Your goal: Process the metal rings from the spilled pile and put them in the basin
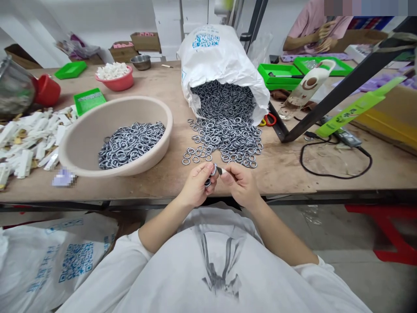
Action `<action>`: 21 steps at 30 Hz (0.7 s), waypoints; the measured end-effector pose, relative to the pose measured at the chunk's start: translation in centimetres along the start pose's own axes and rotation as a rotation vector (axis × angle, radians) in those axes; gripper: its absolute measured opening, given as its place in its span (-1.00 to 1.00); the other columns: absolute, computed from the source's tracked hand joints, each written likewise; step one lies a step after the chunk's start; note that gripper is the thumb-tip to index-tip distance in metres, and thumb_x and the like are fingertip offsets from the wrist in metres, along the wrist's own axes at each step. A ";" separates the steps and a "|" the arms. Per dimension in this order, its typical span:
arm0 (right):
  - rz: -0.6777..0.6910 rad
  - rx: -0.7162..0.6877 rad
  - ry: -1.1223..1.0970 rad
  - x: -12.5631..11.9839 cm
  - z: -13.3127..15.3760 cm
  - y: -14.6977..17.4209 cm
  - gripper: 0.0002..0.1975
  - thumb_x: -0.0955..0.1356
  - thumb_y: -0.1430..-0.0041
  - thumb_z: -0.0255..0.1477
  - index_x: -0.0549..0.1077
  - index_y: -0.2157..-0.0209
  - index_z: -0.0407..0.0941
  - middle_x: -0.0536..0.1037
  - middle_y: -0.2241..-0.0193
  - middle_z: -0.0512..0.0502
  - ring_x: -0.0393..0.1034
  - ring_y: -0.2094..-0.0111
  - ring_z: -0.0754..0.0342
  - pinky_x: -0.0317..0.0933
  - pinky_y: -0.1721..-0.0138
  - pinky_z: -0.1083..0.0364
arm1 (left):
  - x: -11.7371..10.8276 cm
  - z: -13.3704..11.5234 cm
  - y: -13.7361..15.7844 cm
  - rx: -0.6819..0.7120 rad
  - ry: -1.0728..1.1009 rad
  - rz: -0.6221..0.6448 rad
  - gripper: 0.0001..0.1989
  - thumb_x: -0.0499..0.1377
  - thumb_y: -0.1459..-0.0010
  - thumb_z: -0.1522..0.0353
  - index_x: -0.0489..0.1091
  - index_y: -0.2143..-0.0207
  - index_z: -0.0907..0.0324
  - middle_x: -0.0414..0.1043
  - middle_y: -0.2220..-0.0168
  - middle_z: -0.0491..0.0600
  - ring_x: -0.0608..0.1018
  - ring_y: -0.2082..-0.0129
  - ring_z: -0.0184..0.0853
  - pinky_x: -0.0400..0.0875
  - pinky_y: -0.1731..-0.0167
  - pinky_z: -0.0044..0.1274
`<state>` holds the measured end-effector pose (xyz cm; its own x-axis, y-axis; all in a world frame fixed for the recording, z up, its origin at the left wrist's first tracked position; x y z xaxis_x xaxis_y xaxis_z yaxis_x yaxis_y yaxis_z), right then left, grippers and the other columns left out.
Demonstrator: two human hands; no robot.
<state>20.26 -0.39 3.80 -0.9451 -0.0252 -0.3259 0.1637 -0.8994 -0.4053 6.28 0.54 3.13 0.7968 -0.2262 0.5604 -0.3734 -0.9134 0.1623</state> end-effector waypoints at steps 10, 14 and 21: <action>-0.009 -0.187 0.172 0.3 0.6 0.4 -0.62 0.30 -0.37 -0.15 0.49 0.44 -0.10 0.51 0.51 -0.02 0.32 0.49 0.15 0.15 0.40 0.12 | -0.5 0.3 0.0 -0.038 0.029 -0.005 -0.48 0.42 0.07 0.02 0.26 0.43 0.19 0.22 0.65 -0.24 0.20 0.76 -0.59 0.02 0.78 -0.73; -0.052 -0.169 0.211 0.1 0.2 0.2 -0.59 0.28 -0.38 -0.13 0.50 0.45 -0.09 0.46 0.56 0.00 0.29 0.52 0.14 0.12 0.43 0.12 | -0.7 0.4 0.1 -0.045 0.044 0.030 -0.47 0.41 0.05 0.02 0.22 0.47 0.19 0.20 0.63 -0.23 0.20 0.74 -0.60 0.01 0.78 -0.74; -0.031 -0.151 0.191 0.2 0.5 0.3 -0.60 0.30 -0.36 -0.14 0.53 0.45 -0.09 0.42 0.60 0.03 0.23 0.55 0.16 0.09 0.45 0.13 | -0.9 0.3 -0.1 -0.061 0.046 -0.001 -0.45 0.43 0.08 0.01 0.21 0.46 0.18 0.20 0.62 -0.24 0.20 0.74 -0.59 0.02 0.78 -0.73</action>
<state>19.98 -0.88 4.06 -0.8818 0.0976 -0.4614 0.1894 -0.8227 -0.5360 5.79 0.76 2.36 0.7753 -0.2083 0.5963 -0.4018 -0.8911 0.2111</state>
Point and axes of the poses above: each hand's wrist, its own y-axis away from the middle knuckle, its own x-axis out of the palm, z = x × y, the point moved 2 cm from there along -y, towards the middle knuckle
